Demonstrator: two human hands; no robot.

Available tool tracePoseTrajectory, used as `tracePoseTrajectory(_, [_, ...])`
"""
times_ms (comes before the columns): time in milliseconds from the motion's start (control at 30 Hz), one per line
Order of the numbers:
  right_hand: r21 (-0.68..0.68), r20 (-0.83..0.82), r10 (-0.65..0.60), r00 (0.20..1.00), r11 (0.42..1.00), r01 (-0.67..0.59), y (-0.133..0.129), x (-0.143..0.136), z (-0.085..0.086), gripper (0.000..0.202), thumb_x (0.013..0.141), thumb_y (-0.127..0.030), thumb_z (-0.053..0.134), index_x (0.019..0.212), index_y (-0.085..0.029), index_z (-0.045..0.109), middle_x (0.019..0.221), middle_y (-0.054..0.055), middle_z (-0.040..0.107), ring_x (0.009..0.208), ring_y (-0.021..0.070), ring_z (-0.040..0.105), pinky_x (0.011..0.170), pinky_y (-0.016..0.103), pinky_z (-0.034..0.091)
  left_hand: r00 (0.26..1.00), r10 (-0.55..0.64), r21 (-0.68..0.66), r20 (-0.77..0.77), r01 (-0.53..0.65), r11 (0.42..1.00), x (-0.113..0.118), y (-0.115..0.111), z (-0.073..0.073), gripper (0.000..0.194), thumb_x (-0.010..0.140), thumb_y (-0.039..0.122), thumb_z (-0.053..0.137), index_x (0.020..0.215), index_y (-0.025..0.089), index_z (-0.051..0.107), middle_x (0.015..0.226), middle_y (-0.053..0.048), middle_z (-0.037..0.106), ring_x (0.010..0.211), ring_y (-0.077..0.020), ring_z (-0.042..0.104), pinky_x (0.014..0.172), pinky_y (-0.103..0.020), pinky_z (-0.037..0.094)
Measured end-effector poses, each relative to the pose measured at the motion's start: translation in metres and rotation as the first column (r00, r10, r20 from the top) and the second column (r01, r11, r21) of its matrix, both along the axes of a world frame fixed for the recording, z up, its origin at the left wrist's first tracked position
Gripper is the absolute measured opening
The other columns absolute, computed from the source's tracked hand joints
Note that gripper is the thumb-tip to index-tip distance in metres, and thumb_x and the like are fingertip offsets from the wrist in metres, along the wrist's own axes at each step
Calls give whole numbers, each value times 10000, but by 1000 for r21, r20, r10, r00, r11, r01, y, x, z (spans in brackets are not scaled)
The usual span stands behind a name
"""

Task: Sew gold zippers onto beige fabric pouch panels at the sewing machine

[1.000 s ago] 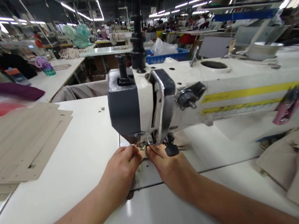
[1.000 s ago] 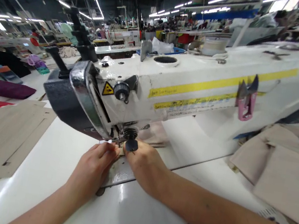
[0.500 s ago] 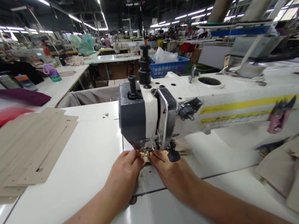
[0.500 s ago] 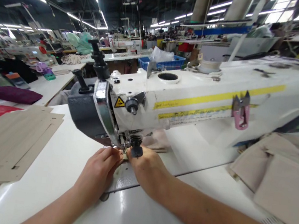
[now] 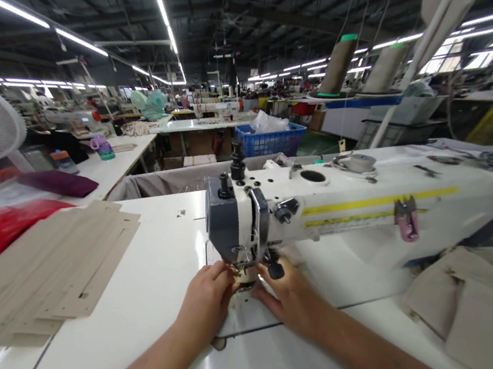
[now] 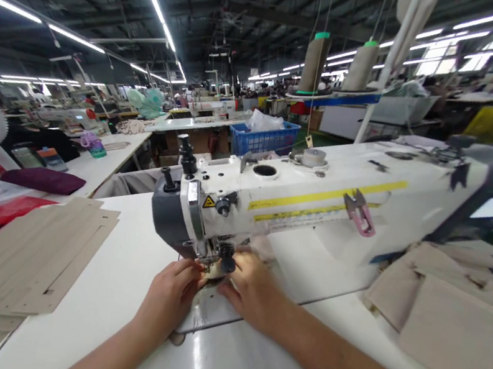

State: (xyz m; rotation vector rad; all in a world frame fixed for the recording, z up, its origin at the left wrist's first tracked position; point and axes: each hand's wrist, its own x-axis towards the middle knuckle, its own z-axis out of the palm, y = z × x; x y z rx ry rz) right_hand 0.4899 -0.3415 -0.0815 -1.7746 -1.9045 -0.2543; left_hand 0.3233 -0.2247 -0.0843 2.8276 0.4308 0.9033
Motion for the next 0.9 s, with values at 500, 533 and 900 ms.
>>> tracePoseTrajectory(500, [-487,-758,-354,547,866,-114,-107,-77,18,188,828,-305,504,707,-168,547,620,30,617,508,155,584,447,234,409,913,-407,-166,-17,399,902,-19,-62,20,221,924,205,413,1011,176,614,1010,-79,693,960,-202,644,832,-336,527])
tracePoseTrajectory(533, [-479,-855,-390,342,847,-232,-105,-78,20,214,832,-360,507,765,-162,552,669,42,634,520,155,601,434,226,422,937,-349,-276,17,340,899,-18,-62,20,230,924,220,411,997,182,626,956,-67,706,893,-194,661,788,-320,536])
tracePoseTrajectory(900, [12,-393,-103,914,993,117,-44,-64,14,418,974,-368,297,836,-157,631,647,45,655,534,134,617,537,239,512,992,-25,-918,121,122,378,-31,-50,47,453,836,546,494,879,130,668,652,-18,607,573,-150,530,548,-258,447])
